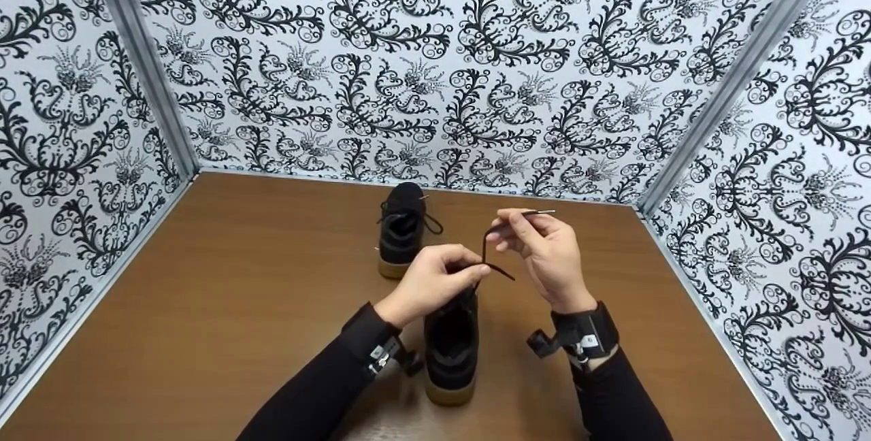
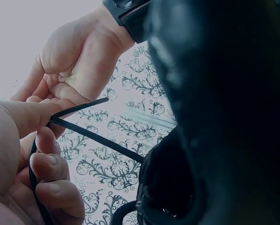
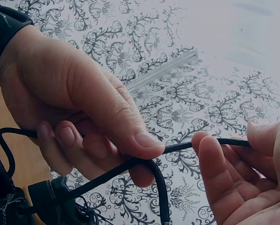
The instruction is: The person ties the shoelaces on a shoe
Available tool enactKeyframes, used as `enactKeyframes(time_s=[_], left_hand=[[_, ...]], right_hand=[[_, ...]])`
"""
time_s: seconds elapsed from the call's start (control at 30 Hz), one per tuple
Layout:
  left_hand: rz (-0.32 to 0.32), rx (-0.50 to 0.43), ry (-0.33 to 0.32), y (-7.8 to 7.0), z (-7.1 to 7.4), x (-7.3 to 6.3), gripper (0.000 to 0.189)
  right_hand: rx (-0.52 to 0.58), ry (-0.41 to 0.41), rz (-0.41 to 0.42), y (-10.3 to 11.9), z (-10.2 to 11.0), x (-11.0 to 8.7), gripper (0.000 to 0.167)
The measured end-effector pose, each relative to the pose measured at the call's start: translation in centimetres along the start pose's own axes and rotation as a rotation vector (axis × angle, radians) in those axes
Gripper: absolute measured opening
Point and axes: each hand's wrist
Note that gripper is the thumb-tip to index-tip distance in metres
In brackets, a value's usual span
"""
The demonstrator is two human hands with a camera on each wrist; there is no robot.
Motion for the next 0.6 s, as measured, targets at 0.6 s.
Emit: enactKeyframes(time_s=[0.6], left_hand=[[0.069, -0.056, -0.034, 0.29, 0.46, 0.0, 0.014]], right_hand=[[0.023, -0.211, 0.029, 0.45, 0.43, 0.68, 0.031]])
Point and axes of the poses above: each hand's wrist, its own x-axis towards the middle knuckle, its own z-axis out of the back of the hand, y = z × x, and after that the axes turned 7 degrees about -z, right-handed
